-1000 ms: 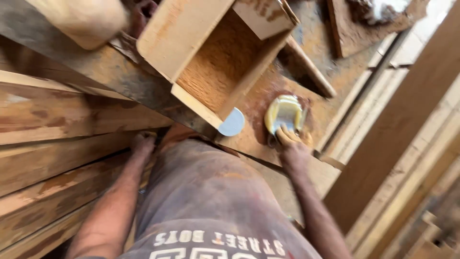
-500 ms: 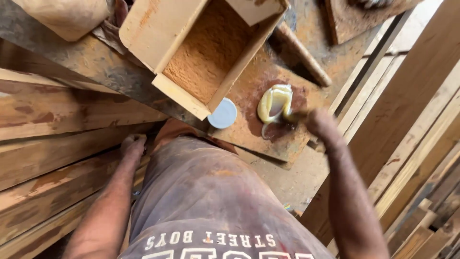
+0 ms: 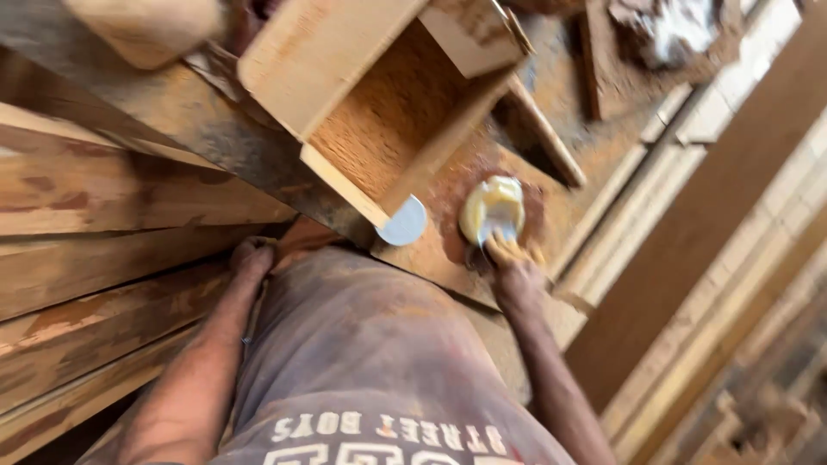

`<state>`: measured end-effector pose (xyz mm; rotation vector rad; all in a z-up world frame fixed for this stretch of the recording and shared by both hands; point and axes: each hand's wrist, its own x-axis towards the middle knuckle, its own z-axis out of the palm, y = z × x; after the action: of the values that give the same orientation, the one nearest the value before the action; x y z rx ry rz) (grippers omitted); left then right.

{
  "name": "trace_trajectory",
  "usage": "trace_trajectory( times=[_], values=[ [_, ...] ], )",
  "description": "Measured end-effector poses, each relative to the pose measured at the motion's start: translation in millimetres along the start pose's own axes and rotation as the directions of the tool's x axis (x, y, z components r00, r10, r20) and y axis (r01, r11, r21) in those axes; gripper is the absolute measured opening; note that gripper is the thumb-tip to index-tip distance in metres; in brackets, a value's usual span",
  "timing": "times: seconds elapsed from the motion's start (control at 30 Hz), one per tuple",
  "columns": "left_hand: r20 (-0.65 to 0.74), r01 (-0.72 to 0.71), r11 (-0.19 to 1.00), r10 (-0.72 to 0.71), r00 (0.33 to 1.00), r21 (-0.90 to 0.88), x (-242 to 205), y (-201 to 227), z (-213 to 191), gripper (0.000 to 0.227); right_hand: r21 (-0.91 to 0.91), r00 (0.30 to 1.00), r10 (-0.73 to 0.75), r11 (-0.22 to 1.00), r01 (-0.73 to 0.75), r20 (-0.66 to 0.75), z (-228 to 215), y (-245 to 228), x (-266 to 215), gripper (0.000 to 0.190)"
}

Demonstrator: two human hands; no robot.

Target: The person opens jars and pours a dark liquid onto a board, then adds brown powder from a cardboard box and kneads and mixes the powder and liquid together by hand, occasionally using a small scraper, working the mixture into a paste.

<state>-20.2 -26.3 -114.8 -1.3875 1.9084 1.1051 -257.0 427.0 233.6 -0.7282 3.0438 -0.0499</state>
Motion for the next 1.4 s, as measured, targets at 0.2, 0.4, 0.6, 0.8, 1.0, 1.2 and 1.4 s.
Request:
trace_trajectory(
  times=[0.2, 0.4, 0.6, 0.8, 1.0, 1.2, 1.4],
  values=[
    [0.036, 0.090, 0.994, -0.088, 0.995, -0.066, -66, 36, -52, 0.041, -0.231, 0.747, 0.271, 0.960, -0.160, 0.608, -44, 38, 58, 0.040],
    [0.011, 0.135, 0.963, -0.137, 0.991, -0.232, -94, 39, -74, 0.032, 0.419, 0.903, 0.016, 0.882, -0.215, 0.429, -27, 23, 137, 0.024],
    [-0.009, 0.074, 0.968, -0.079, 0.997, -0.241, -114, 32, -77, 0.034, 0.237, 0.681, -0.018, 0.944, -0.230, 0.732, -55, -51, 117, 0.025],
    [0.074, 0.214, 0.948, -0.202, 0.977, -0.237, -123, 52, -79, 0.036, 0.179, 0.734, -0.314, 0.949, 0.259, 0.603, -49, -12, 63, 0.045],
    [0.022, 0.083, 0.980, -0.080, 0.997, -0.181, -90, 18, -62, 0.035, -0.043, 0.782, -0.041, 0.995, 0.087, 0.622, -38, 7, 48, 0.026],
    [-0.070, -0.006, 0.985, -0.006, 0.998, -0.172, -27, -6, -42, 0.037, -0.130, 0.980, -0.192, 0.972, 0.197, 0.049, -18, -6, 9, 0.035],
    [0.024, 0.083, 0.968, -0.080, 0.996, -0.237, -57, 26, -59, 0.034, -0.109, 0.882, 0.031, 0.994, 0.023, 0.470, -34, 44, 77, 0.031]
  ],
)
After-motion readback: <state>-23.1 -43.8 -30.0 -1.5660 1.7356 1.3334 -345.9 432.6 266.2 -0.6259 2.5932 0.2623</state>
